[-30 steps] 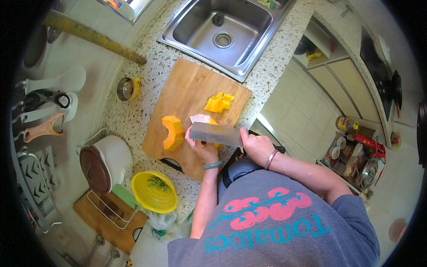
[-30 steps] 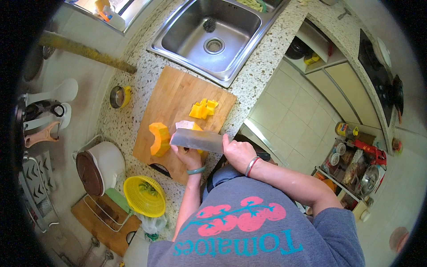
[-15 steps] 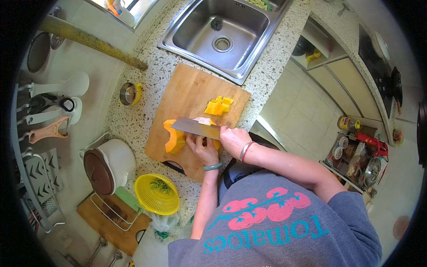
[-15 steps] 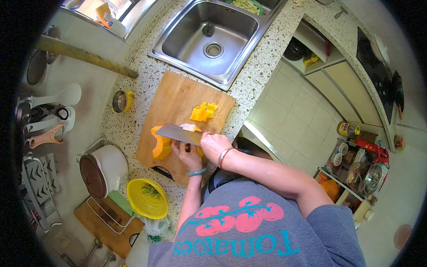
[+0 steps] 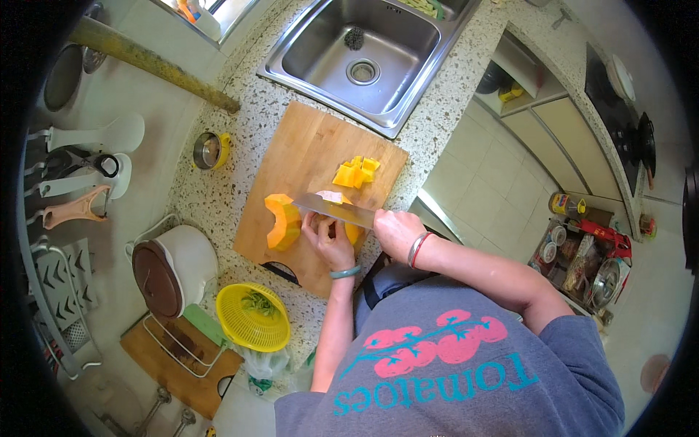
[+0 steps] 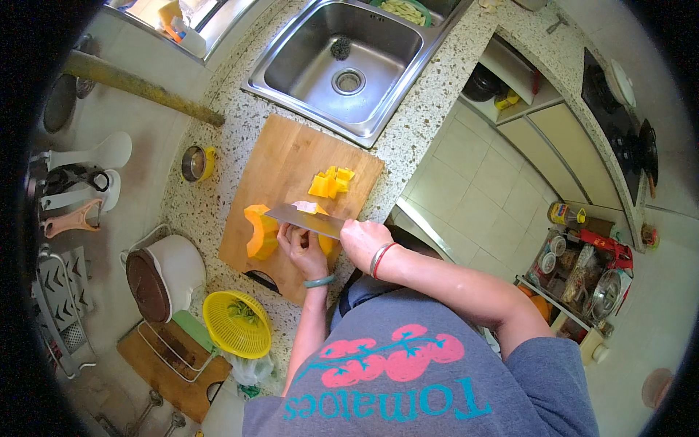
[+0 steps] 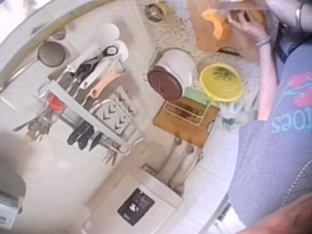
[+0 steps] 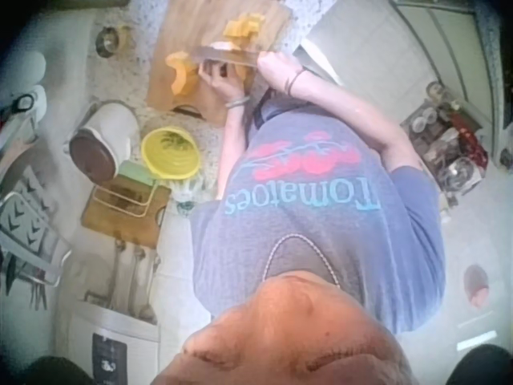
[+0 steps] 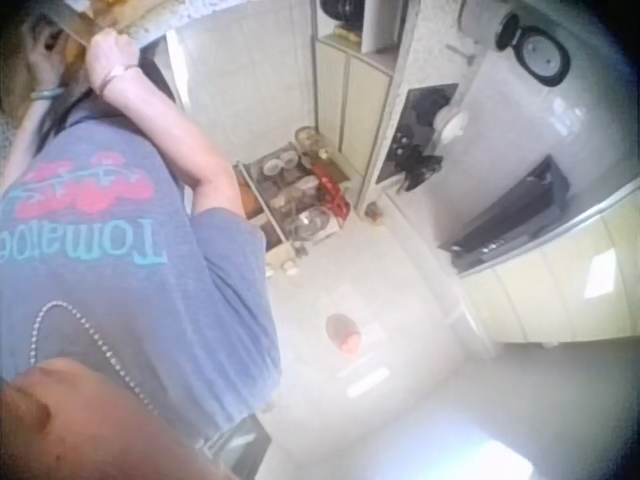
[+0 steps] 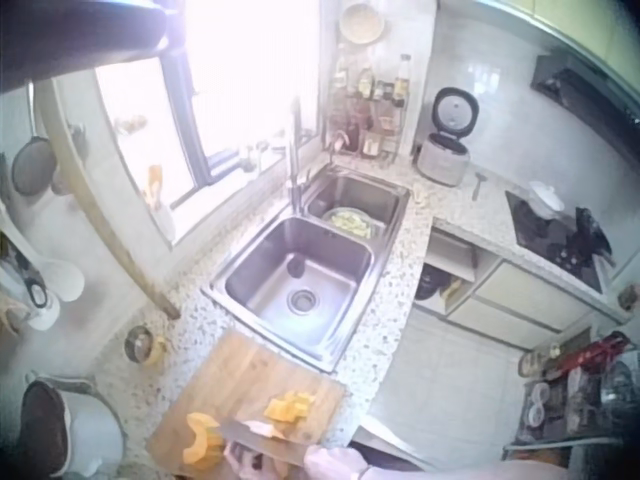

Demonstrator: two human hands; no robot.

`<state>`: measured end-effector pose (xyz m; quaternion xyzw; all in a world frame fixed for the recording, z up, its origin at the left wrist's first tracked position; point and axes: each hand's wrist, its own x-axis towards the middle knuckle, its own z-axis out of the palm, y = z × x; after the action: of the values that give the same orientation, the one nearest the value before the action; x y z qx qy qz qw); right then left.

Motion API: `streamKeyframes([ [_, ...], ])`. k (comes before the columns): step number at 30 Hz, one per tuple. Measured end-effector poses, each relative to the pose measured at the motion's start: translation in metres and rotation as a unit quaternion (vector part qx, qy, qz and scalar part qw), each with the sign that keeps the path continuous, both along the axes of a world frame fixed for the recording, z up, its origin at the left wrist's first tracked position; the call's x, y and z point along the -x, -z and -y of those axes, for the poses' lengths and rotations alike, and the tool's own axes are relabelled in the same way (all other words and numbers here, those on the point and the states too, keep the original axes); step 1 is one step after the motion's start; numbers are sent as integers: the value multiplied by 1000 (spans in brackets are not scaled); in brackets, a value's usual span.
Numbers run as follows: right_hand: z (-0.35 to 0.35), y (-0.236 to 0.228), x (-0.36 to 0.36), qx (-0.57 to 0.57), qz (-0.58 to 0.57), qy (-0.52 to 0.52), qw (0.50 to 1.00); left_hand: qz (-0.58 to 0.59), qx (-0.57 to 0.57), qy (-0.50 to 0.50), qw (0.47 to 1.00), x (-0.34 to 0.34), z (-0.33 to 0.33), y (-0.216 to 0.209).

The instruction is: The person uses a cleaver to slice a piece of orange pumpkin into cubes on a wooden cutting board. After finishing the chopping, the person wipes the stovetop surface with a cloth.

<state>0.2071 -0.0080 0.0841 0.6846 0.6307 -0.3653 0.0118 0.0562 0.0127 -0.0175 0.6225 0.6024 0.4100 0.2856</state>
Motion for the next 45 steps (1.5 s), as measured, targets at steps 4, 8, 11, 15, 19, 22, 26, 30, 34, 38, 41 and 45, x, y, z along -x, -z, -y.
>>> streamKeyframes([
  [4,-3,6,1,-1,14,-15,1000,3,-5,-5,1000,-1,1,1],
  [8,-4,12,6,-3,12,-7,1000,-4,-21,-1,1000,-2,2,3],
  [11,-5,18,8,-14,25,-9,1000,7,-26,-4,1000,-4,3,2],
  [15,-23,28,19,-24,27,4,999,19,-11,-6,1000,-2,0,5],
  [19,-28,30,17,-24,13,6,1000,5,11,-15,1000,-2,-1,0],
  [22,-29,19,12,1,8,-29,1000,-2,-1,-23,1000,-1,0,3],
  [26,-20,21,2,16,22,-24,999,-7,-8,-7,1000,-4,1,-1],
  [30,-14,32,7,-10,39,-11,999,-6,-14,-1,1000,-3,3,1],
  [34,-24,55,19,-54,40,-5,998,-29,-16,0,999,-3,3,-4],
  [38,-36,57,22,-56,20,-11,998,-33,-8,-14,999,0,1,3],
  [41,-53,60,3,-9,-35,-26,999,-42,2,-2,999,1,1,1],
  [45,-60,78,-39,-21,-81,-33,996,-80,72,-6,994,-19,0,-37],
])
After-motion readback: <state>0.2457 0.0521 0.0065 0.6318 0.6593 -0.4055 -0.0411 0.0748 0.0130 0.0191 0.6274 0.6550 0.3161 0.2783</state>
